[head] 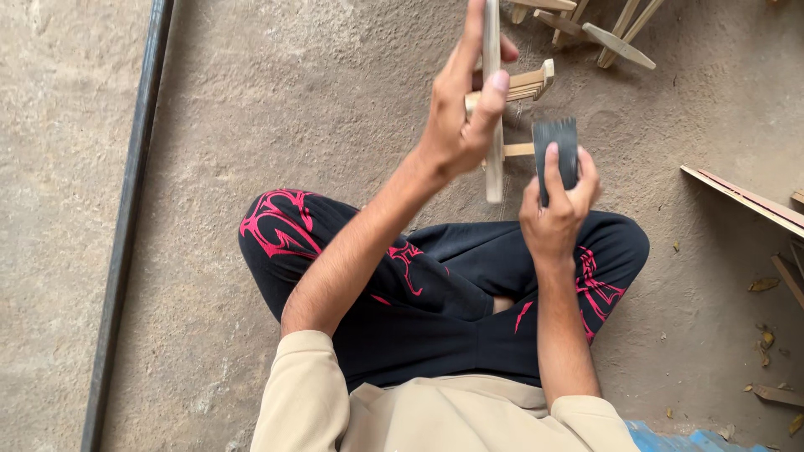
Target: The person sits cross-legged on the floor and sands a small wooden chair with a sanding block. They hold the chair in one hand and rub the sanding block over the legs, seat, and backrest repeatedly.
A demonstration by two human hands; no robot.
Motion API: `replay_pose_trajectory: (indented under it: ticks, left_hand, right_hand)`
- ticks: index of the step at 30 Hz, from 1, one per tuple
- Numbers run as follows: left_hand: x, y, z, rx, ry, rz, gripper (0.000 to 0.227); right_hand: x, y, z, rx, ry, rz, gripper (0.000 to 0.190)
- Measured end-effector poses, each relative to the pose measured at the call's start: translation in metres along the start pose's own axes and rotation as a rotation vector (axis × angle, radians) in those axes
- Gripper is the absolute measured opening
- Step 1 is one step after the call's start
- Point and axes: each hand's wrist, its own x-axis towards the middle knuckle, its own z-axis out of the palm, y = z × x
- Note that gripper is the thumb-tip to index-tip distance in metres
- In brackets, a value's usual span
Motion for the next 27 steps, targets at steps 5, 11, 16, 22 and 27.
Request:
replay_pose_trajectory:
  ticks: [5,11,16,22,27]
  left_hand:
    - [-0.011,0.021,0.02,0.158,0.062,0.025,0.075]
    - [-0.012,0.031,0.025,0.19,0.053,0.018,0.077]
    - [-0.009,0.033,0.024,0.184,0.061,0.028,0.081]
    - [-0.008,0.035,0.023,0.173,0.044,-0.015,0.08]
    - [-0.011,0.036,0.023,0.132,0.067,-0.001,0.078]
  right_hand:
    - [0.016,0.001,-0.008,-0.029,0.017,-0.026,0.053]
    - [0.011,0.004,-0.014,0.022,-0.033,0.01,0.058]
    - [0.028,0.01,-0.009,-0.037,0.009,-0.043,0.058]
    - [0.035,0.006,-0.005,-0.002,-0.003,-0.058,0.054]
    - [0.025,0.004,-0.007,-0.01,0.046,-0.042,0.056]
